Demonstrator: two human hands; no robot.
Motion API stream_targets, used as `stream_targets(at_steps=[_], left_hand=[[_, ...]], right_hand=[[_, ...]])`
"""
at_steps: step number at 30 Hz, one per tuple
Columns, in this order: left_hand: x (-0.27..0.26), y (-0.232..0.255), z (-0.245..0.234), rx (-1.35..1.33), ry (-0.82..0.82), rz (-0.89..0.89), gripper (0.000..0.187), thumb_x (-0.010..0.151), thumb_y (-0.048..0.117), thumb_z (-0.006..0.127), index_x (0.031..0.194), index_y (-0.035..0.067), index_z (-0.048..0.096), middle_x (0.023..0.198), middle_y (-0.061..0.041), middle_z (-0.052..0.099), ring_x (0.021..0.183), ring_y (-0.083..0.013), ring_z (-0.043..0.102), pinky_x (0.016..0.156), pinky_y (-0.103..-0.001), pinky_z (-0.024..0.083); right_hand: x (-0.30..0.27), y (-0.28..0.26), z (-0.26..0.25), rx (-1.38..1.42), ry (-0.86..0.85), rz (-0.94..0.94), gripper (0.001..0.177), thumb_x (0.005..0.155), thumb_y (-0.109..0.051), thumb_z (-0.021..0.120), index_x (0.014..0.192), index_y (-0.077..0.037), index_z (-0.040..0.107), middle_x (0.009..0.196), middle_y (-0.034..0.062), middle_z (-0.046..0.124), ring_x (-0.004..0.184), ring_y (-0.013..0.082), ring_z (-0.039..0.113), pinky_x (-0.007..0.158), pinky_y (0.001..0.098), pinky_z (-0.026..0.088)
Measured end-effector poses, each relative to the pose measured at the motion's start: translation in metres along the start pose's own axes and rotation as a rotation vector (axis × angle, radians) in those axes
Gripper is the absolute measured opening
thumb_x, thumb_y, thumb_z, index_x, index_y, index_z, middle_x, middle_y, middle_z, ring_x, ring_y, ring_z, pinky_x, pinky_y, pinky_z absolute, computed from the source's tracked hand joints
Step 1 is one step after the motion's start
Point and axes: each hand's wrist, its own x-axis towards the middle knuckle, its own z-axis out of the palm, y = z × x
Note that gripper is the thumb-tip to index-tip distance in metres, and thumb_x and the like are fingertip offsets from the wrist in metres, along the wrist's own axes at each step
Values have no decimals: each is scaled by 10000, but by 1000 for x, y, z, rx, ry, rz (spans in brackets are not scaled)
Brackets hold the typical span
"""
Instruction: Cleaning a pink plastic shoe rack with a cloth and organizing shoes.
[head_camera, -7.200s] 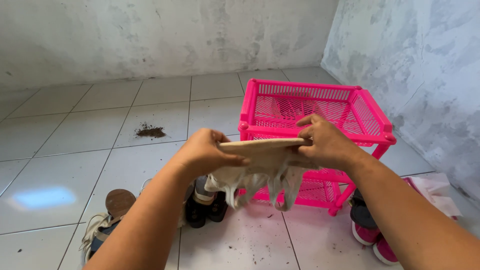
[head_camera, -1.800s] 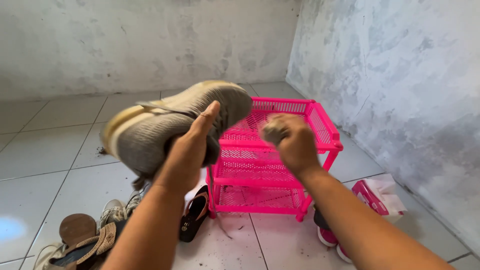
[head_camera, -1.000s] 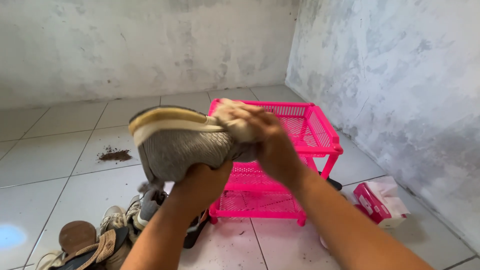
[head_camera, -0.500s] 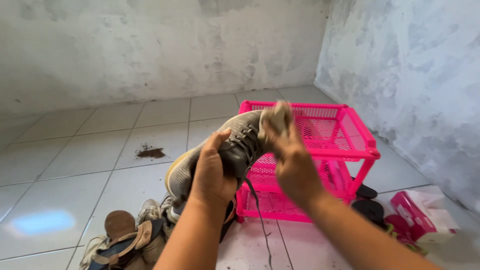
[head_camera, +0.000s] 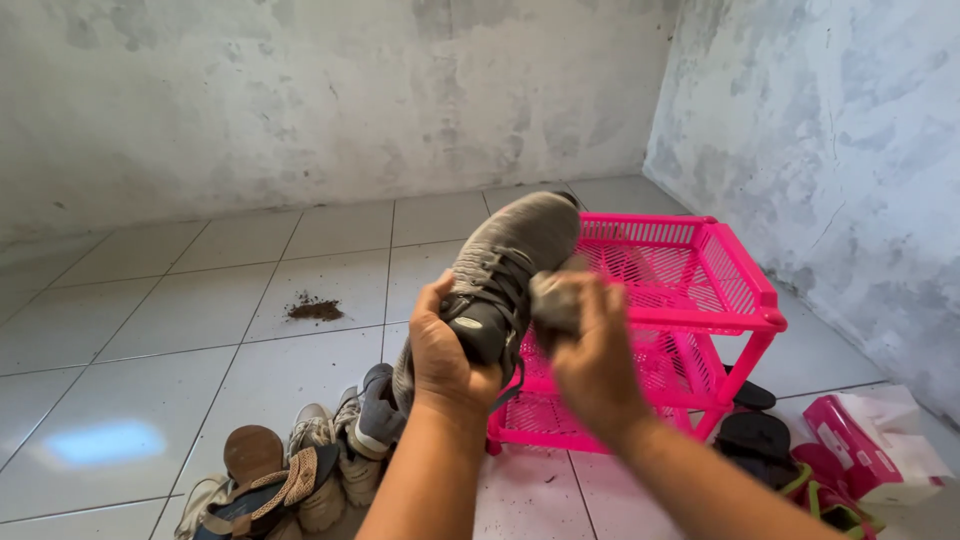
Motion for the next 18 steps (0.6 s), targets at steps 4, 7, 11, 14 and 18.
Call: stream_targets(at_steps=[4,7,11,14,18], left_hand=[[-15,16,14,-49,28,113,648,928,496,518,1286,-44,554,1212,-210,671,1095,-338,691,967,-469,571],[-17,22,17,-38,-22,140,829,917,635,476,1344,-74,521,1272,-230,658,1171,-348,669,1036,-479,532],[-17,8,16,40,-140,84,969,894,739,414,1380,-95,502,1329,-248,645,1246,-349,641,1107,-474,493],[-24,-4,16,78,-161,-12,1022,872,798,339,1374,-73,524,1328,-234,637,1245,-342,623,1103,-461,475],[-28,-5,9,113,-117,-91,1052,863,837,281,1372,-47,538,1323,-221,623,1245,-345,594,1090,-453,454]], right_hand=[[-20,-19,6,-116,-419,204,377,759,72,569,1122,-28,553,1032,184,654,963,288,689,873,382,562],[-5,-9,-5,-197,-504,433,337,800,49,555,1110,-69,616,1017,177,719,943,276,742,860,369,599],[18,-31,-23,-200,37,-53,336,902,29,583,1234,-26,585,1169,236,590,1025,297,629,873,392,532],[9,-72,-13,-104,-231,-654,311,844,101,547,1120,-4,645,1179,212,628,1211,382,598,1081,484,465],[-3,-31,-23,-239,-340,-758,251,818,6,669,1048,-94,680,1210,165,619,1141,339,607,986,446,504]])
